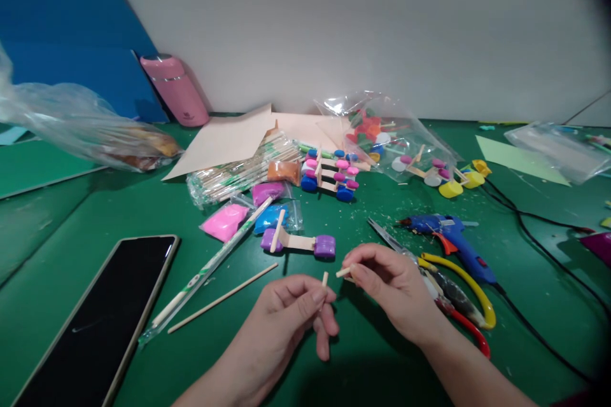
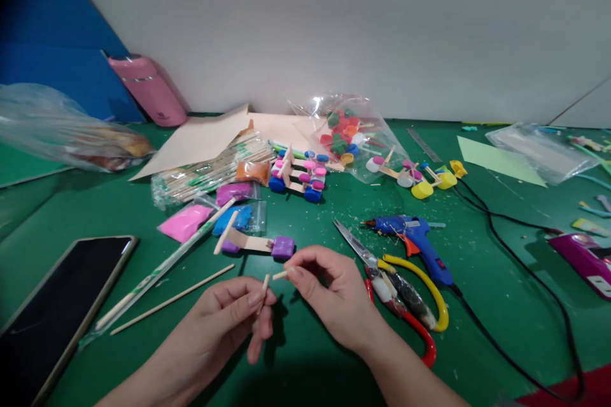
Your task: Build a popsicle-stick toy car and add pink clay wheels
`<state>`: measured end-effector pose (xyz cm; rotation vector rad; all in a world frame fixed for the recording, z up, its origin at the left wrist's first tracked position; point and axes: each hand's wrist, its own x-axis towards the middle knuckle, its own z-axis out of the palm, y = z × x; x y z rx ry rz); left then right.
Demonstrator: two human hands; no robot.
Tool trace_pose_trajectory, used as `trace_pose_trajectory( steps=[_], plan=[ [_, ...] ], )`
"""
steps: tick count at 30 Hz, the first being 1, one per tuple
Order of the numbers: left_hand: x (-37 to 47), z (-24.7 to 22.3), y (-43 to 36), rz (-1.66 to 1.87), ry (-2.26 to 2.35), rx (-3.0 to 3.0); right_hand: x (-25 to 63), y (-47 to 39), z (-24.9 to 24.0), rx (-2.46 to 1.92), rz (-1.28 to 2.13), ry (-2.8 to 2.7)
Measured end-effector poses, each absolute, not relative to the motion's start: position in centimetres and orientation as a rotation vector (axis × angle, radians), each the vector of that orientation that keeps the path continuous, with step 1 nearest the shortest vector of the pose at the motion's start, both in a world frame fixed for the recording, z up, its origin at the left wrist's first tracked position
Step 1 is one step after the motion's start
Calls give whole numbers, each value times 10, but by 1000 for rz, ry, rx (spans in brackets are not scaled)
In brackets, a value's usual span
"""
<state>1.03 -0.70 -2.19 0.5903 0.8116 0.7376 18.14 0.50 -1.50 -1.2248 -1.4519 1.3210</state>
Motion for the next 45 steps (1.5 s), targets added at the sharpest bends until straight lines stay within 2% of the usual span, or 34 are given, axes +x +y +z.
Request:
trace_pose_trajectory(
  steps=[17,27,45],
  plan=[
    [9,-21,-5,729,912,612,183,6,-12,-1287,1195,-1572],
    [9,-17,-7,663,1046,938,177,7,-15,-1115,1160,-1682],
    [11,-13,-5,714,1094,974,175,4,-13,-1102,952,-1971]
  ],
)
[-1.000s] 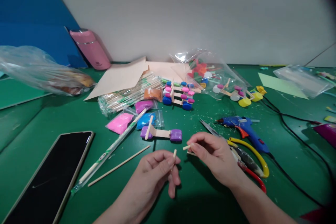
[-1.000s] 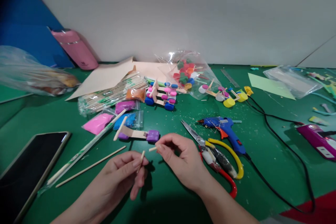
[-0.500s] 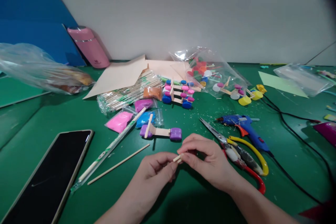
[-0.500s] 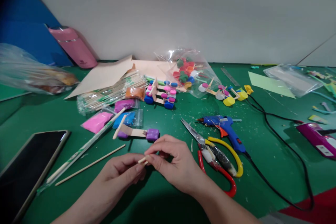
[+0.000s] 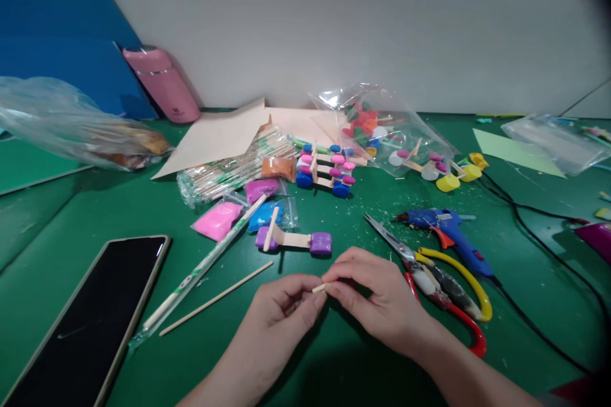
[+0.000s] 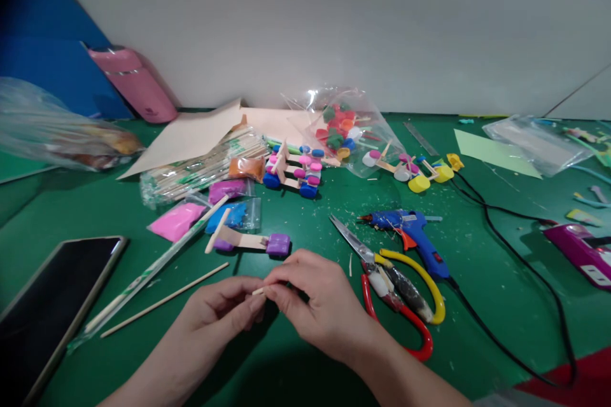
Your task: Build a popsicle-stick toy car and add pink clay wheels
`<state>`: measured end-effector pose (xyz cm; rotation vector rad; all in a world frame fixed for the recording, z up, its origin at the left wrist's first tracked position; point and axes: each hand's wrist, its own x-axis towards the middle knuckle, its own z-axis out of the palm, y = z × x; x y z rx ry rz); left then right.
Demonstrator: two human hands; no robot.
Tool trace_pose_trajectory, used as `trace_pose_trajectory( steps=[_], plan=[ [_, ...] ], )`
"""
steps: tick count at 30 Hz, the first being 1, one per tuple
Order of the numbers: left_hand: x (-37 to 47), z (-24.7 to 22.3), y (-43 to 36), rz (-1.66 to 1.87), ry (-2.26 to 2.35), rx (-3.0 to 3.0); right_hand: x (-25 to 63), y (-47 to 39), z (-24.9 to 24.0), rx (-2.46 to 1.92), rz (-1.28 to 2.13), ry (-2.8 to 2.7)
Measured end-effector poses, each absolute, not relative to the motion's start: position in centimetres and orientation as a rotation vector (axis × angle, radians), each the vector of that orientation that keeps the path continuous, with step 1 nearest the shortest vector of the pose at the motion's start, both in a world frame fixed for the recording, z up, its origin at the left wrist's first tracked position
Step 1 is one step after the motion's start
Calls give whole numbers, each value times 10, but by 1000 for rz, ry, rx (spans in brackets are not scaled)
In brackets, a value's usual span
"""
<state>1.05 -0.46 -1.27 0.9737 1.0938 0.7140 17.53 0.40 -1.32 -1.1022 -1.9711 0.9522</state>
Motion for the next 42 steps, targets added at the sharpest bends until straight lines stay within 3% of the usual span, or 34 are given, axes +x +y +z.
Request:
trace_pose_trajectory(
  steps=[16,20,26,33,36,42],
  plan=[
    [8,-10,-6,676,1171,1479,176,3,-12,-1179,1005,-1974],
    [9,-12,-6,693,1162,1324,175,4,-11,-1174,969,-1949],
    [9,-19,-7,722,1042,759,195,4,0,-1372,689,-1696],
    [8,-21,-4,734,1003,672,268,-11,-16,-1846,265,-1328],
    [6,-19,-5,709,1116,943,298,-22,-27,-2041,80,-1319],
    [3,-32,-6,798,1138,2167,327,-31,-36,-2184,-14,-1451]
  ],
)
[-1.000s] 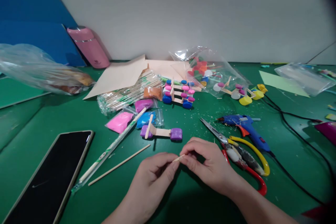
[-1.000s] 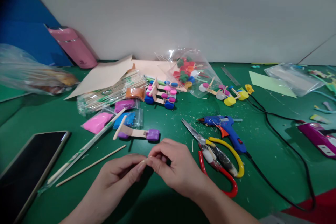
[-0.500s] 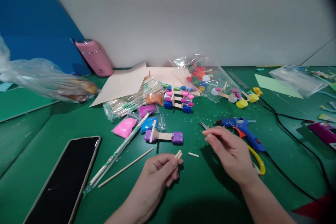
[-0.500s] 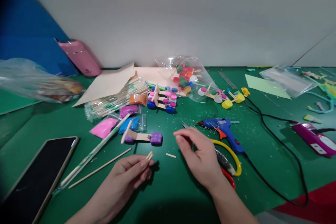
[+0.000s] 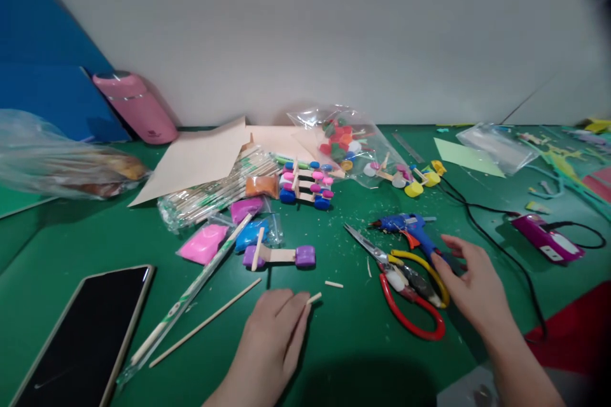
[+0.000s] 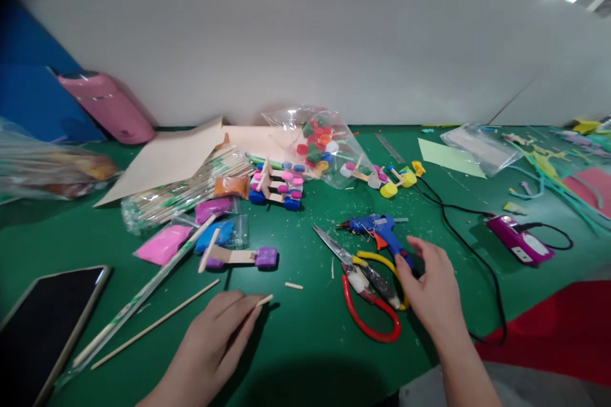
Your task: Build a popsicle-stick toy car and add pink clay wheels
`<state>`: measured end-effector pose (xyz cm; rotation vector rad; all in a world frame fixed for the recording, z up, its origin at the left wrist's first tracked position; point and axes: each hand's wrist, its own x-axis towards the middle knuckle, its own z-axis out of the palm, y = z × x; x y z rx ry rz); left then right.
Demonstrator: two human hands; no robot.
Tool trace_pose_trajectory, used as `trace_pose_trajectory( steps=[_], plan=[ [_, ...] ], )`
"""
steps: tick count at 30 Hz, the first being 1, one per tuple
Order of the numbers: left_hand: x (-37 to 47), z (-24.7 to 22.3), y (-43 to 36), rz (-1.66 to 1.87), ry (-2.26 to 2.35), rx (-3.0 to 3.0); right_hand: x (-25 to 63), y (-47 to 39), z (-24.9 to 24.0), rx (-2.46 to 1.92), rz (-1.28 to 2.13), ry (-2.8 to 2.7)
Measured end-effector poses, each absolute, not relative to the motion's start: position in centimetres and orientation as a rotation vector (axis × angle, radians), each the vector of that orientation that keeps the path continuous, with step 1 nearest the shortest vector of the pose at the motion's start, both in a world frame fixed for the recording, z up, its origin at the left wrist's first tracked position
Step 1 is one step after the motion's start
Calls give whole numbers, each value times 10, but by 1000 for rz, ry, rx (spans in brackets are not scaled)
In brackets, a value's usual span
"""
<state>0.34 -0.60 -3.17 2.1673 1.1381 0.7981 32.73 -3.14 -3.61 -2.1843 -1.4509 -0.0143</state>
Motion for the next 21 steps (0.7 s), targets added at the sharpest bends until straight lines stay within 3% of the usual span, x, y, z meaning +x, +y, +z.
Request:
trace_pose_trajectory(
  steps=[4,9,21],
  plan=[
    [4,-43,-4,670,1214,2573,334,-25,-38,-2273,15,-1528],
    [3,-43,-2,537,1301,2625,334,-15,-37,-2329,123,-1601],
    [3,-49,-2,640,1310,2696,335,-9,-25,-2322,249,-1553]
  ],
)
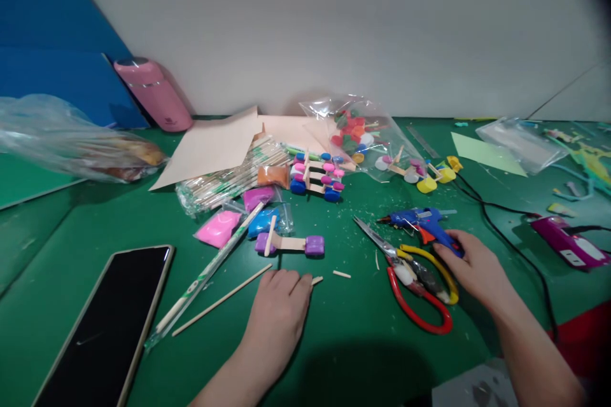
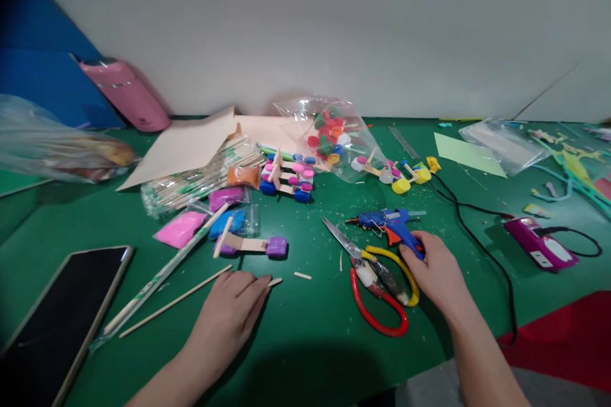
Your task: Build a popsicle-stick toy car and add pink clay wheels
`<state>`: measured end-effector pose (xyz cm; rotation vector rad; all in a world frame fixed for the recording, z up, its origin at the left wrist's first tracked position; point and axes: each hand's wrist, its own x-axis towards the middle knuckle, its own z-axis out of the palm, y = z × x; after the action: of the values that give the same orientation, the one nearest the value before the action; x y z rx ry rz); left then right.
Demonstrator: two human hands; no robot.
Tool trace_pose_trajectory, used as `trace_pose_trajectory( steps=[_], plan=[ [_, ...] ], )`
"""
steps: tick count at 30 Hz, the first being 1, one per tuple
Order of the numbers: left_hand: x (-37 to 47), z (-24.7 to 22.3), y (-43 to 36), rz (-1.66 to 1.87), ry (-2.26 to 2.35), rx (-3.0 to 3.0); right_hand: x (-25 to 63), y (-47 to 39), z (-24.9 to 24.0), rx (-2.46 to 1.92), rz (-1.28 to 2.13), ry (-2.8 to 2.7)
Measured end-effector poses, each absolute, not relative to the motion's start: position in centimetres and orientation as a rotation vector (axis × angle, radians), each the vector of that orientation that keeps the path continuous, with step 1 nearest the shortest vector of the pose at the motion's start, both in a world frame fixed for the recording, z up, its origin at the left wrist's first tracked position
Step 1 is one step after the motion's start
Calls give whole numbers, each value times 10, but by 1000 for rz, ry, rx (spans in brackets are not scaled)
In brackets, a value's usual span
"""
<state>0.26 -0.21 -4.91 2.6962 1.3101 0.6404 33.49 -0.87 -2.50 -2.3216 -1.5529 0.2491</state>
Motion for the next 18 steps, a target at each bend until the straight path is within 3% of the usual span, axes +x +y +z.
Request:
trace_pose_trajectory(
  steps=[11,18],
  plan=[
    [2,-42,-1,683,1368,2624,321,-18,7,-1994,605,-1074],
    [-4,-27,-2,550,1462,2368,267,-22,22,-1562,1251,-730]
  ],
)
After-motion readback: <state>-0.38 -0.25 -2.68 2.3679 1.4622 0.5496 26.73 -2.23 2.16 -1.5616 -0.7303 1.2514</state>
